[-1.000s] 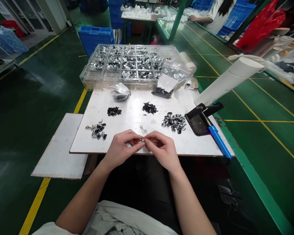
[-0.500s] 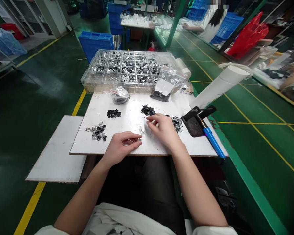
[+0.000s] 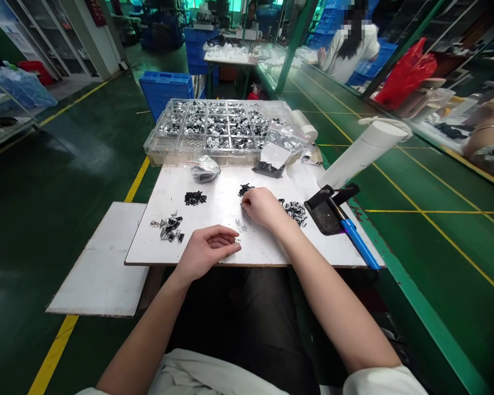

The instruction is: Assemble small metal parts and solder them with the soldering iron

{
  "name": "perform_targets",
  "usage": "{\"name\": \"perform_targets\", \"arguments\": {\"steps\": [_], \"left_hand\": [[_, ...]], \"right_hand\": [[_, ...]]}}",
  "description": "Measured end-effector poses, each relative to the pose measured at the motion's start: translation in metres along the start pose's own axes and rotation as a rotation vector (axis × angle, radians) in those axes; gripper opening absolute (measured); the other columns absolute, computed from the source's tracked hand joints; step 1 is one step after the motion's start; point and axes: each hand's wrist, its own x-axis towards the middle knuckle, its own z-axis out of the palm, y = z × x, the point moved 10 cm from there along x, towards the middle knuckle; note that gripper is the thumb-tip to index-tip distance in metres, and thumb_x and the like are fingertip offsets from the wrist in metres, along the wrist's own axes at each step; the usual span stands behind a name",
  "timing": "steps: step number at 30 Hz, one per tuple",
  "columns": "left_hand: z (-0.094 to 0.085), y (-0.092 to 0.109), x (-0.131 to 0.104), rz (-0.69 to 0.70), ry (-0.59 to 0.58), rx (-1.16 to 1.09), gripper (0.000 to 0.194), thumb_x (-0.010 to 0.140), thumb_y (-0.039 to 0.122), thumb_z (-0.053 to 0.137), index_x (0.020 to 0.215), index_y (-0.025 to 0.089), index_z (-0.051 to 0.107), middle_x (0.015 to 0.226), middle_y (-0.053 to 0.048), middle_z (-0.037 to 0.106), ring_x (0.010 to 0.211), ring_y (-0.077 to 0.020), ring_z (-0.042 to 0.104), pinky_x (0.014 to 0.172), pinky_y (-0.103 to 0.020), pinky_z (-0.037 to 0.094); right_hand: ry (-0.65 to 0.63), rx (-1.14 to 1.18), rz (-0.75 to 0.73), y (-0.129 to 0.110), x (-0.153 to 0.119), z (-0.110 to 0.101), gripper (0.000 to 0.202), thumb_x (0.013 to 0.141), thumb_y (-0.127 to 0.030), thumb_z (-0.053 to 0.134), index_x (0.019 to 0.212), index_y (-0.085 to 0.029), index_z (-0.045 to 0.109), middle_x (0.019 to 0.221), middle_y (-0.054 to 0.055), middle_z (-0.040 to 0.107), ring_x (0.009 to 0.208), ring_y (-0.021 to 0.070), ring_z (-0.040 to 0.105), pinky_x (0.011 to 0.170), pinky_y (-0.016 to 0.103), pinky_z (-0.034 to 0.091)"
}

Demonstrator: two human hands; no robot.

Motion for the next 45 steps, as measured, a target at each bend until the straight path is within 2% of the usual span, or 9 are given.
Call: {"name": "perform_targets", "arguments": {"steps": [4, 7, 11, 14, 18, 22, 29, 35, 45], "left_hand": [[0.002, 0.003, 0.0, 0.035, -0.022, -0.023, 0.027, 0.074, 0.03, 0.085, 0.096, 0.016, 0.08, 0.08, -0.005, 0.074, 0.071, -0.0162, 0.072, 0.069, -0.026, 0.061], [0.002, 0.008, -0.001, 0.069, -0.028, -0.025, 0.021, 0.075, 0.029, 0.084, 0.092, 0.016, 0.081, 0.088, -0.006, 0.075, 0.08, -0.0175, 0.072, 0.077, -0.027, 0.061], [0.004, 0.011, -0.003, 0.075, -0.049, -0.007, 0.026, 0.073, 0.028, 0.086, 0.095, 0.016, 0.081, 0.094, -0.007, 0.075, 0.086, -0.0205, 0.072, 0.08, -0.031, 0.063], [0.004, 0.012, -0.003, 0.075, -0.056, -0.006, 0.029, 0.072, 0.027, 0.086, 0.098, 0.015, 0.081, 0.095, -0.007, 0.075, 0.084, -0.0198, 0.072, 0.081, -0.032, 0.064], [0.002, 0.01, -0.002, 0.072, -0.043, -0.005, 0.027, 0.073, 0.028, 0.085, 0.097, 0.015, 0.081, 0.096, -0.008, 0.077, 0.085, -0.0209, 0.074, 0.084, -0.033, 0.064], [-0.002, 0.007, -0.001, 0.071, -0.004, -0.004, 0.028, 0.072, 0.029, 0.086, 0.096, 0.016, 0.081, 0.094, -0.007, 0.077, 0.088, -0.0218, 0.074, 0.086, -0.033, 0.064], [-0.008, 0.003, 0.0, 0.059, 0.061, -0.051, 0.029, 0.07, 0.027, 0.088, 0.096, 0.016, 0.08, 0.088, -0.005, 0.078, 0.085, -0.0201, 0.074, 0.085, -0.031, 0.063], [-0.008, 0.001, 0.001, 0.04, 0.066, -0.118, 0.033, 0.07, 0.02, 0.088, 0.101, 0.016, 0.079, 0.085, -0.004, 0.077, 0.084, -0.0191, 0.076, 0.086, -0.029, 0.064], [-0.005, 0.001, 0.0, 0.006, 0.052, -0.047, 0.034, 0.071, 0.024, 0.088, 0.102, 0.016, 0.08, 0.085, -0.005, 0.078, 0.084, -0.0192, 0.075, 0.084, -0.027, 0.062]], "right_hand": [[0.014, -0.049, -0.004, -0.004, -0.005, -0.002, 0.012, 0.078, -0.007, 0.057, 0.075, -0.014, 0.067, 0.083, 0.016, 0.071, 0.072, 0.0237, 0.062, 0.063, 0.031, 0.041], [0.086, 0.008, -0.008, -0.006, -0.018, -0.013, 0.01, 0.082, -0.015, 0.056, 0.079, -0.016, 0.065, 0.082, 0.01, 0.071, 0.073, 0.0211, 0.063, 0.066, 0.031, 0.044], [0.203, 0.583, 0.089, 0.006, -0.051, -0.023, 0.003, 0.076, -0.021, 0.064, 0.074, -0.018, 0.065, 0.068, 0.001, 0.068, 0.061, 0.0161, 0.063, 0.058, 0.028, 0.049], [0.153, 0.984, 0.168, 0.009, -0.075, -0.005, 0.014, 0.073, -0.029, 0.075, 0.074, -0.017, 0.068, 0.06, 0.001, 0.068, 0.051, 0.0146, 0.061, 0.049, 0.028, 0.052], [0.16, 1.2, 0.214, 0.011, -0.096, 0.017, 0.029, 0.069, -0.039, 0.085, 0.082, -0.016, 0.073, 0.061, 0.003, 0.071, 0.05, 0.0157, 0.064, 0.05, 0.029, 0.056], [0.139, 1.239, 0.228, 0.012, -0.104, 0.03, 0.029, 0.073, -0.041, 0.084, 0.088, -0.017, 0.078, 0.065, 0.004, 0.073, 0.054, 0.0165, 0.066, 0.057, 0.031, 0.059], [0.187, 1.22, 0.224, 0.013, -0.109, 0.025, 0.024, 0.083, -0.04, 0.076, 0.094, -0.018, 0.075, 0.068, 0.003, 0.071, 0.057, 0.0137, 0.064, 0.059, 0.028, 0.057], [0.068, 1.195, 0.167, -0.002, -0.108, 0.03, 0.021, 0.092, -0.039, 0.066, 0.1, -0.02, 0.064, 0.073, 0.0, 0.064, 0.059, 0.012, 0.06, 0.051, 0.024, 0.053], [0.132, 1.23, 0.088, -0.004, -0.11, 0.022, 0.011, 0.091, -0.029, 0.068, 0.097, -0.02, 0.072, 0.091, 0.004, 0.062, 0.069, 0.0129, 0.064, 0.052, 0.024, 0.056]]}}
